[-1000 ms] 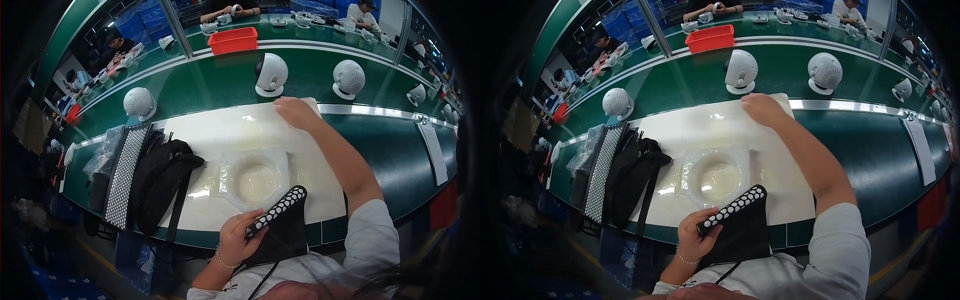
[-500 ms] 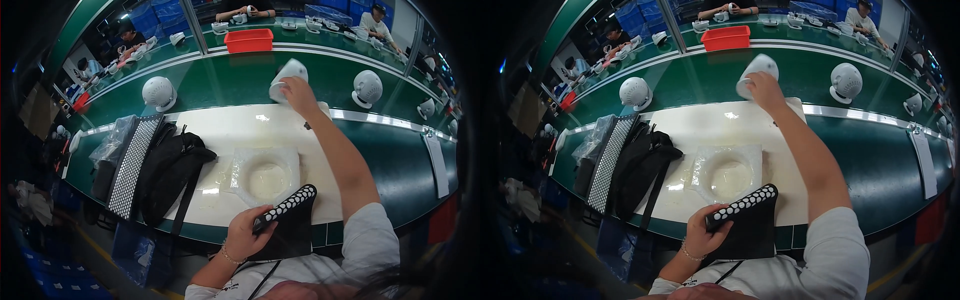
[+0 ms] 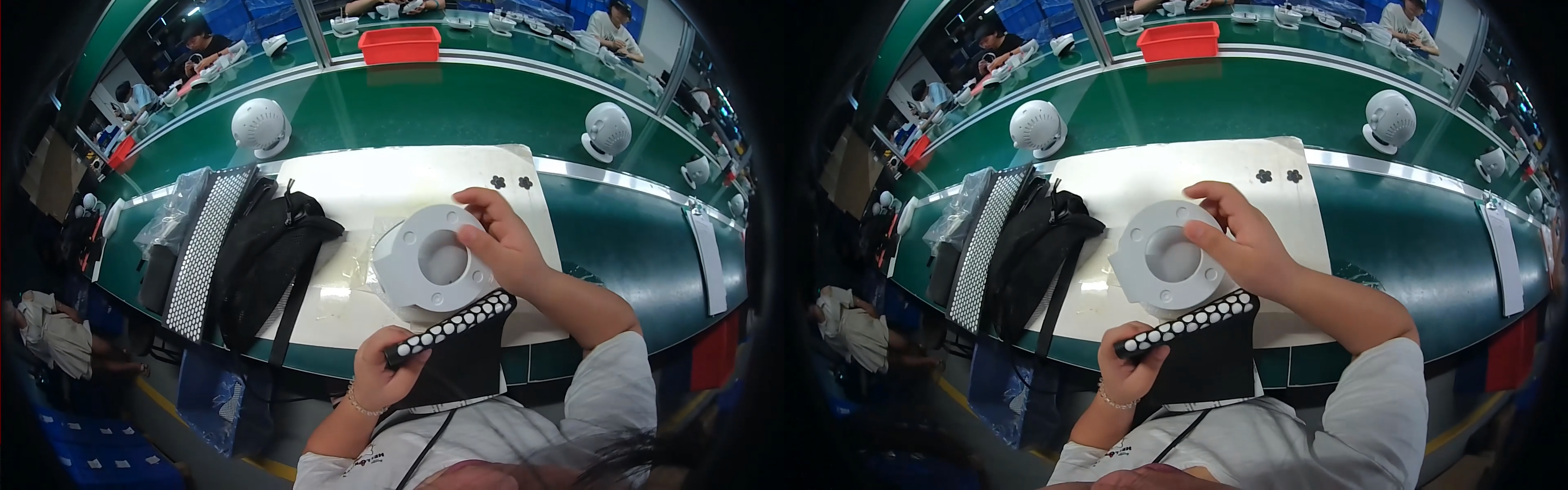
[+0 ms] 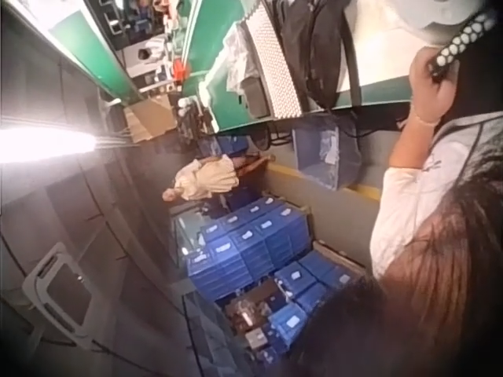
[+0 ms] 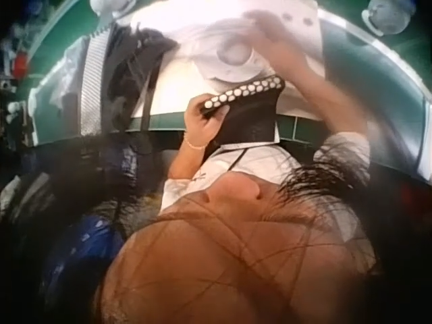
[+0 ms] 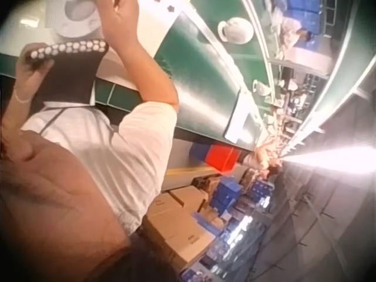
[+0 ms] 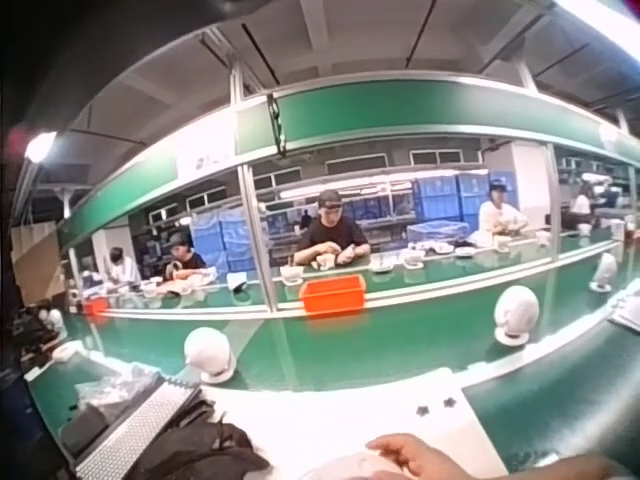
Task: Assembling electronic components and a mesh filter into a security camera housing on a production line.
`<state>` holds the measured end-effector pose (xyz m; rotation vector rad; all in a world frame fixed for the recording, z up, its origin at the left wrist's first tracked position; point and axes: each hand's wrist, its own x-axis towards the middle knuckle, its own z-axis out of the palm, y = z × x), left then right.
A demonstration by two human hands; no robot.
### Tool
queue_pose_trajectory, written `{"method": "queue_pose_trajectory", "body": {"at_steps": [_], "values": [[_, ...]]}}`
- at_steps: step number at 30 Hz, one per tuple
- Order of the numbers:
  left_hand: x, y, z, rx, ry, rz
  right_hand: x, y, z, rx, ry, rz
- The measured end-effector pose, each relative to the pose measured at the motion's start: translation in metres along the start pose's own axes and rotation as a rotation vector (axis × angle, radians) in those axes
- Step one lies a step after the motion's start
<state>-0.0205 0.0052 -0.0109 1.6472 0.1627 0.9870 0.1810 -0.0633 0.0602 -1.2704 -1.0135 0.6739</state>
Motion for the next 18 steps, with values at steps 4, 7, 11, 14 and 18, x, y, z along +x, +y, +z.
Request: {"method": "queue_pose_trajectory", "body": {"at_steps": [4,7,11,14,18], "values": [[0.001,0.001,-0.003,0.055,-0.064,0.020,-0.039,0.034,-0.024,0.122,-0.011,-0.192],[-0.002,0.008,-0.001,-0.007,0.098,-0.148,-0.057,0.036,-0.032,-0.091,-0.120,-0.357],[-0.002,0.004,-0.004,-0.031,0.133,-0.194,-0.060,0.021,-0.024,-0.435,-0.189,-0.454],[-0.002,0.004,-0.004,-0.039,0.145,-0.188,-0.062,0.007,-0.022,-0.492,-0.217,-0.322],[-0.001,0.003,-0.007,0.041,0.082,-0.108,-0.064,0.000,-0.024,-0.467,-0.214,-0.171]]}}
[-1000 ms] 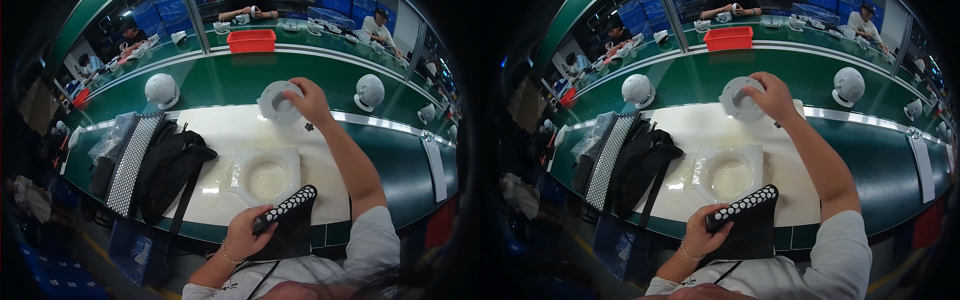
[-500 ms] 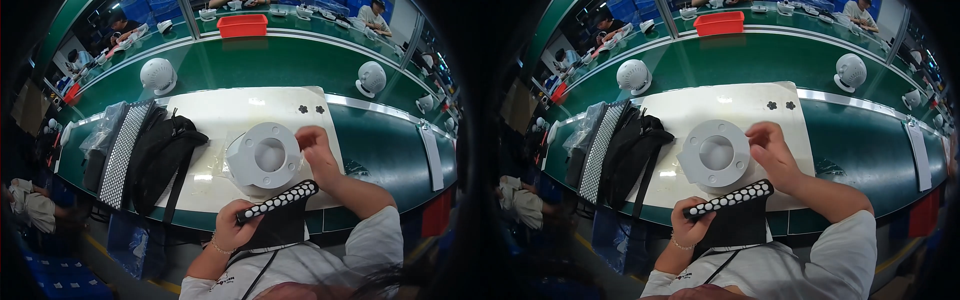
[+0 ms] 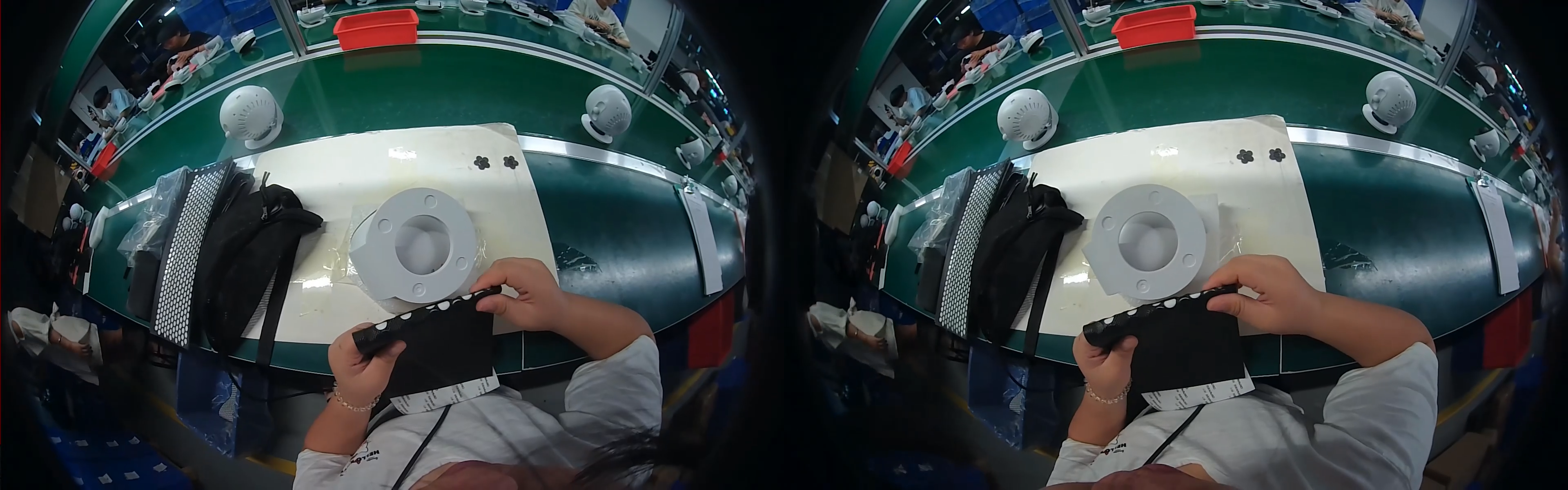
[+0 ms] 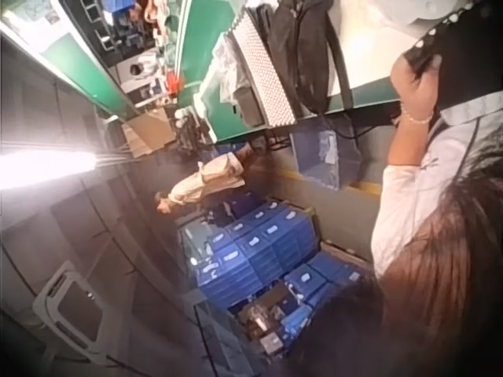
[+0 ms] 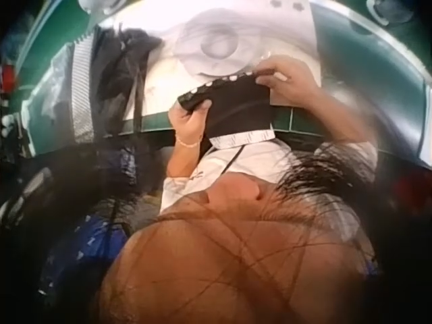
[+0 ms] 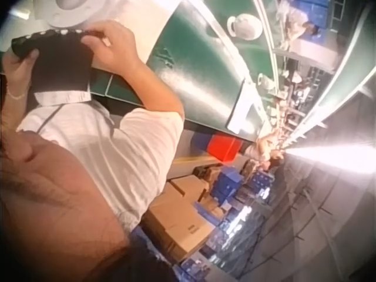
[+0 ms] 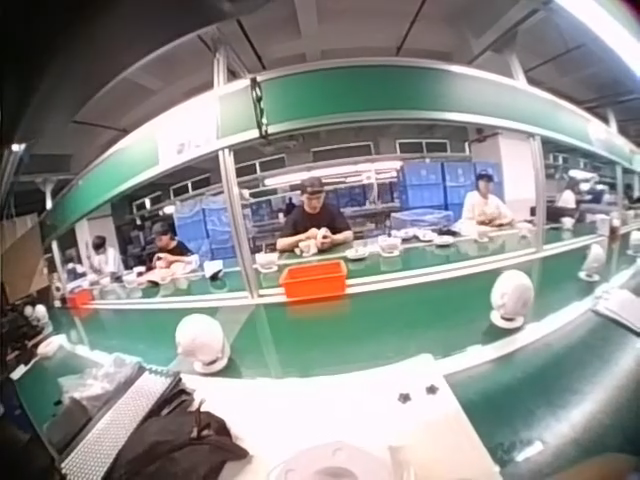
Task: Assembling electronic components and a mesh filter into a security camera housing on a production line.
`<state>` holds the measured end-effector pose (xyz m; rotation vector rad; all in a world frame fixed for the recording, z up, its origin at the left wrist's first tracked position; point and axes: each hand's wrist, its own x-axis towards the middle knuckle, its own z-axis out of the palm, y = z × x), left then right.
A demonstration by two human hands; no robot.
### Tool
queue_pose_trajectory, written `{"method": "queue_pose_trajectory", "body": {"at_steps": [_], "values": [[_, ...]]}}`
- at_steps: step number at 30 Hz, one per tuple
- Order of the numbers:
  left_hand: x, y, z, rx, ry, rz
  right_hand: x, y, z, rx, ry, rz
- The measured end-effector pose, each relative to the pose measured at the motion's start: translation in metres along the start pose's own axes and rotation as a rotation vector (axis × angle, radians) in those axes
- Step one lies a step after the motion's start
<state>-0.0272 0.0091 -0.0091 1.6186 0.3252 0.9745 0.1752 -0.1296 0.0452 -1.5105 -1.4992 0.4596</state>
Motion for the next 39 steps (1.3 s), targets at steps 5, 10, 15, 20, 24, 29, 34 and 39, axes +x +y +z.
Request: {"method": "queue_pose_trajectory", "body": {"at_steps": [5,10,15,20,24,29,34,39], "values": [[0.000,-0.004,-0.002,0.142,-0.021,0.099,0.002,0.007,0.003,-0.013,0.114,-0.096],[-0.002,-0.004,-0.001,0.212,0.017,0.101,0.006,0.004,-0.004,-0.379,0.111,-0.561],[0.004,0.003,0.002,0.262,-0.088,0.154,0.006,0.003,0.006,-0.387,0.151,-0.537],[0.005,0.007,0.005,0.244,-0.076,0.145,0.005,-0.003,0.006,-0.462,0.101,-0.719],[0.007,0.007,0.003,0.262,-0.154,0.171,0.011,-0.004,0.020,-0.309,0.116,-0.758],[0.007,0.008,0.003,0.247,-0.142,0.160,0.009,-0.002,0.025,-0.360,0.043,-0.878],[0.007,0.008,0.005,0.265,-0.105,0.193,0.014,-0.009,0.021,-0.045,0.040,-0.775],[0.005,0.001,0.009,0.276,0.021,0.449,0.061,-0.012,-0.001,0.092,0.321,-0.283]]}}
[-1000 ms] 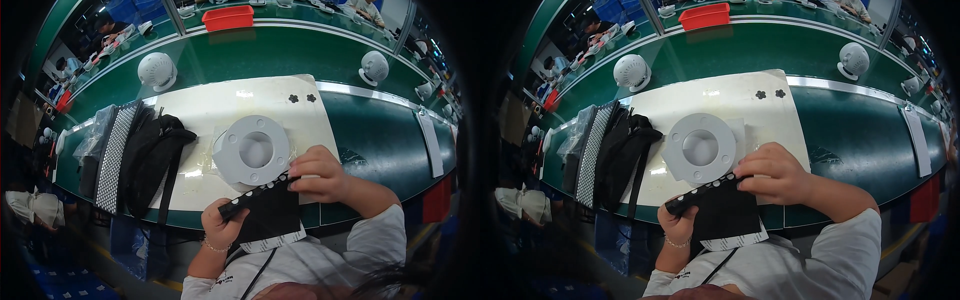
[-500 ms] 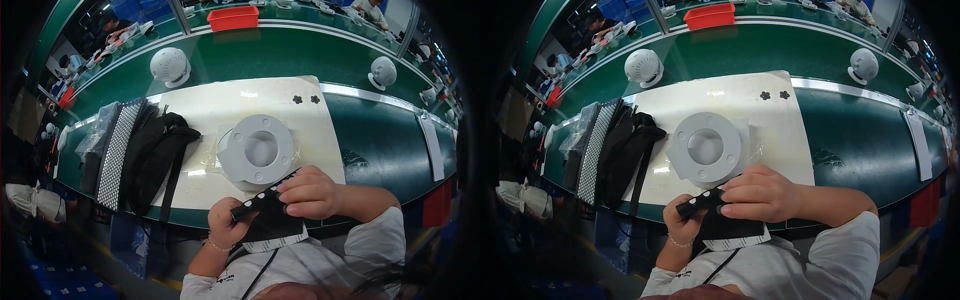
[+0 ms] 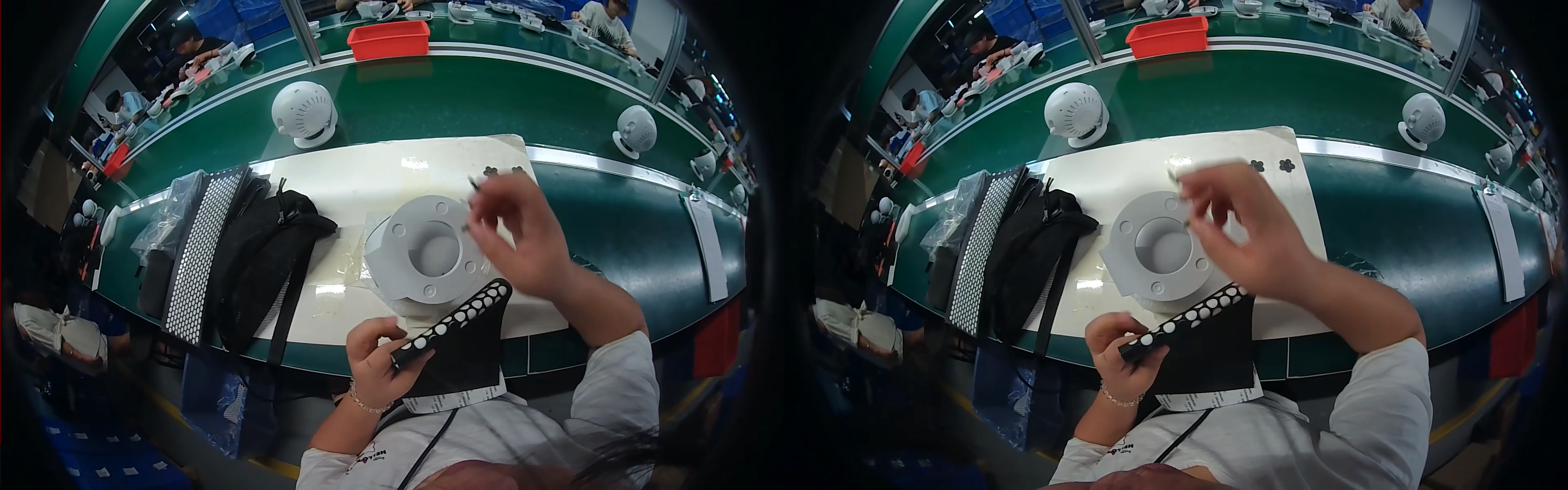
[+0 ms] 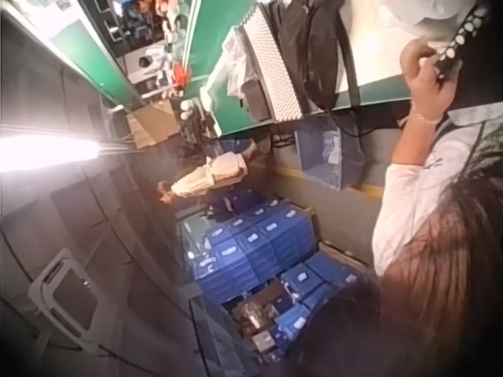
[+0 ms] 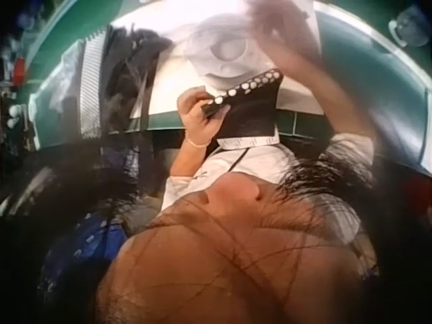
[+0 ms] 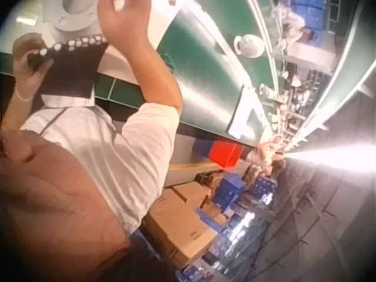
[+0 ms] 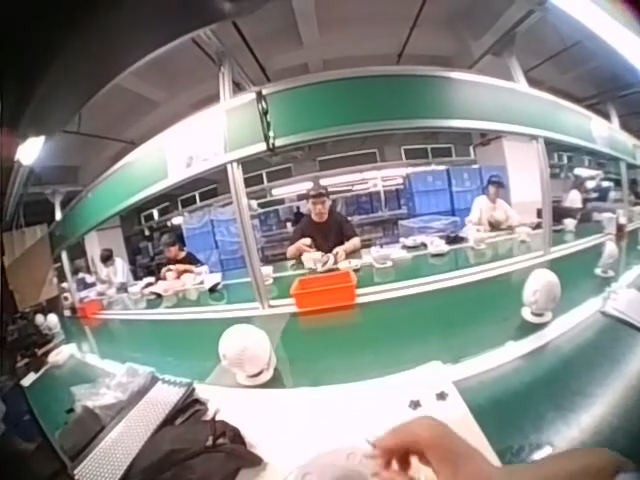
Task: Assembling electronic components and a mesh filter into a security camera housing on a production line.
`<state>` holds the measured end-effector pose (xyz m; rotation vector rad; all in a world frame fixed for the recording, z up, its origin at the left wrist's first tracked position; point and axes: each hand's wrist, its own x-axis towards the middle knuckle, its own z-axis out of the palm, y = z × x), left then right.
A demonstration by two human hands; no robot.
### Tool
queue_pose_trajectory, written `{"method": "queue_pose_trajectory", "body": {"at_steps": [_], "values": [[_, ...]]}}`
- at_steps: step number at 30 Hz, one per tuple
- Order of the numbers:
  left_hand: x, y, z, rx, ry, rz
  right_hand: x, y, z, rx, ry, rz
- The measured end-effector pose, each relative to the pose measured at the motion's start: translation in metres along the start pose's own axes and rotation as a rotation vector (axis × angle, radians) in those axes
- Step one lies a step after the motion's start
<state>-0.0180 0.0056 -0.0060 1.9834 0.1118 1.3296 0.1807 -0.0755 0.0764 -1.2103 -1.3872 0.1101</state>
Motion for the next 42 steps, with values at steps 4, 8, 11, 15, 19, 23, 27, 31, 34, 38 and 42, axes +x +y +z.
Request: {"method": "queue_pose_trajectory", "body": {"at_steps": [4,8,11,15,19,23,27,31,34,38,42], "values": [[0.002,-0.005,-0.003,0.082,-0.189,-0.014,0.026,-0.004,0.000,0.156,0.021,0.217],[0.005,-0.004,-0.003,0.095,-0.218,0.011,0.029,-0.007,0.000,0.097,-0.125,0.349],[0.005,-0.004,-0.003,0.118,-0.198,0.028,0.026,-0.004,0.000,0.150,-0.060,0.328],[0.004,-0.003,-0.004,0.143,-0.203,0.044,0.025,-0.007,0.000,0.063,-0.083,0.276],[0.004,-0.004,-0.003,0.137,-0.191,0.041,0.023,-0.012,-0.002,-0.112,-0.106,0.206],[0.005,-0.005,-0.003,0.133,-0.202,0.041,0.020,-0.012,-0.002,-0.395,-0.172,-0.124],[0.005,-0.004,-0.002,0.131,-0.193,0.042,0.017,-0.020,-0.002,-0.583,-0.294,-0.358],[0.006,-0.002,-0.002,0.137,-0.214,0.019,0.016,-0.030,-0.005,-0.635,-0.399,-0.322],[0.005,-0.003,-0.004,0.132,-0.206,0.027,0.017,-0.021,-0.012,-0.197,-0.236,0.120],[0.006,-0.003,-0.002,0.113,-0.213,0.051,0.019,-0.006,-0.006,-0.146,-0.095,0.029],[0.004,-0.005,-0.005,0.095,-0.225,0.035,0.018,-0.003,0.019,-0.063,-0.181,0.123]]}}
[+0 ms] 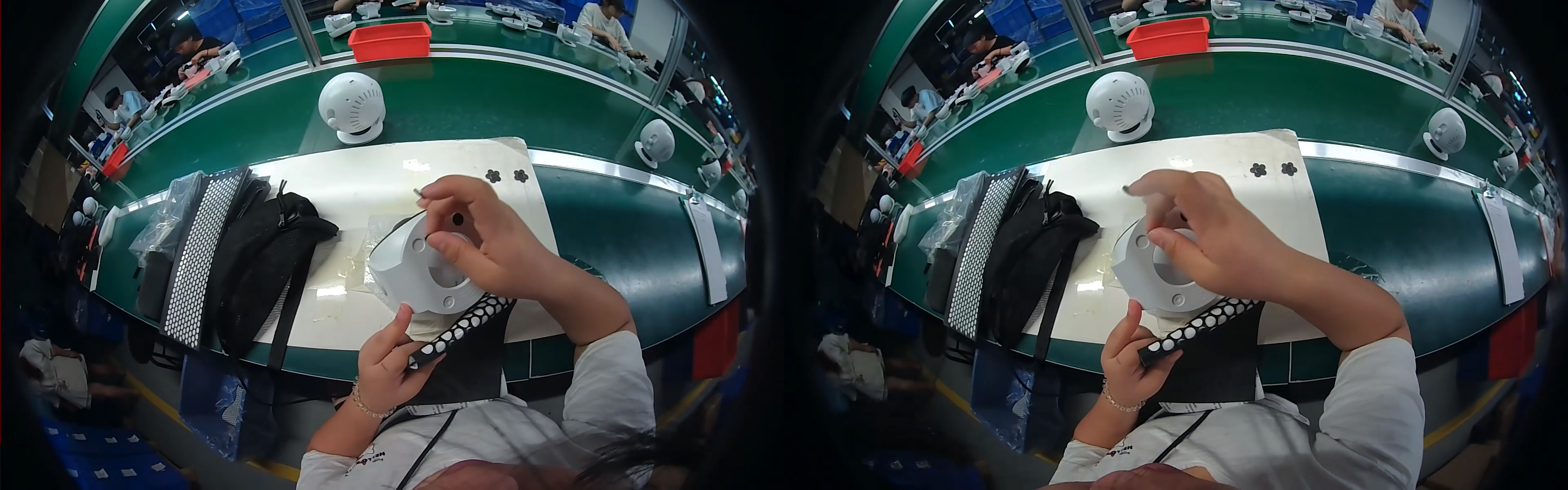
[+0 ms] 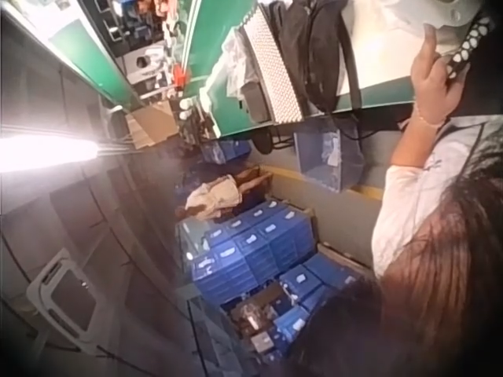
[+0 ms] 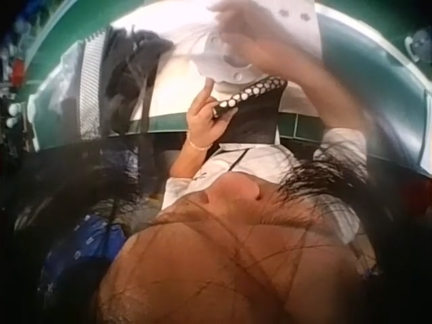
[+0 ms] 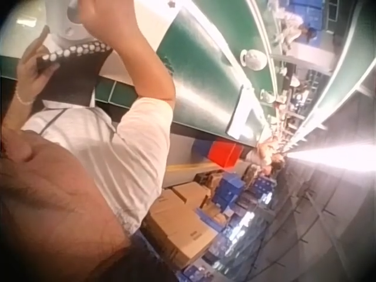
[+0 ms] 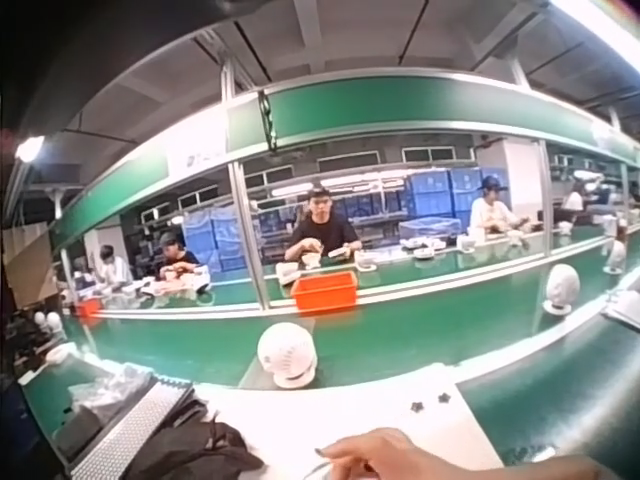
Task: Assembling electronic components and a mesh filter into a security camera housing on a production line.
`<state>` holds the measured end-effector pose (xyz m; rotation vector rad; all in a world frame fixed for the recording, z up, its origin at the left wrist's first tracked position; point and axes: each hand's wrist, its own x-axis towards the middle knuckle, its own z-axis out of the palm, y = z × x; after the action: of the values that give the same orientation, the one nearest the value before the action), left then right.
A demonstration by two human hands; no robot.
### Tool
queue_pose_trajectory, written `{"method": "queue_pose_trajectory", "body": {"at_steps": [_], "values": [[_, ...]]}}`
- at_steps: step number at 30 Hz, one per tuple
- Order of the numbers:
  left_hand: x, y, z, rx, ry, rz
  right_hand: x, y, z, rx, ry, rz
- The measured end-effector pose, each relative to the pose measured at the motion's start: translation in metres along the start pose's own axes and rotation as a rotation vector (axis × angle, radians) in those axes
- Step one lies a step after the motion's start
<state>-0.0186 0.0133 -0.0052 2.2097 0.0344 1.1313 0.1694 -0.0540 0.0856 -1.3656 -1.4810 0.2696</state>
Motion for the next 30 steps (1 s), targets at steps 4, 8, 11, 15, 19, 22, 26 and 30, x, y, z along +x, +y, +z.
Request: {"method": "queue_pose_trajectory", "body": {"at_steps": [4,8,11,15,19,22,26,30], "values": [[-0.001,-0.001,-0.001,0.000,0.008,-0.011,0.000,-0.001,0.008,0.107,-0.028,0.052],[-0.002,-0.001,-0.001,-0.006,0.000,-0.019,0.002,-0.001,0.009,0.142,-0.011,0.033],[-0.002,-0.001,-0.001,-0.006,-0.004,-0.029,0.001,-0.005,0.008,-0.011,-0.030,0.013],[-0.002,0.000,-0.001,0.004,-0.004,-0.035,-0.004,-0.014,0.001,-0.339,-0.041,-0.200],[-0.003,-0.001,-0.001,-0.007,-0.009,-0.048,-0.010,-0.027,-0.001,-0.610,-0.097,-0.289],[-0.003,-0.004,0.000,-0.012,-0.001,-0.032,-0.016,-0.023,-0.007,-0.536,-0.101,-0.183],[-0.001,-0.002,0.001,-0.018,0.000,-0.048,-0.032,-0.014,-0.010,-0.325,-0.085,-0.058],[0.002,0.001,0.001,-0.012,0.013,-0.052,-0.041,-0.012,-0.005,-0.259,-0.132,0.007]]}}
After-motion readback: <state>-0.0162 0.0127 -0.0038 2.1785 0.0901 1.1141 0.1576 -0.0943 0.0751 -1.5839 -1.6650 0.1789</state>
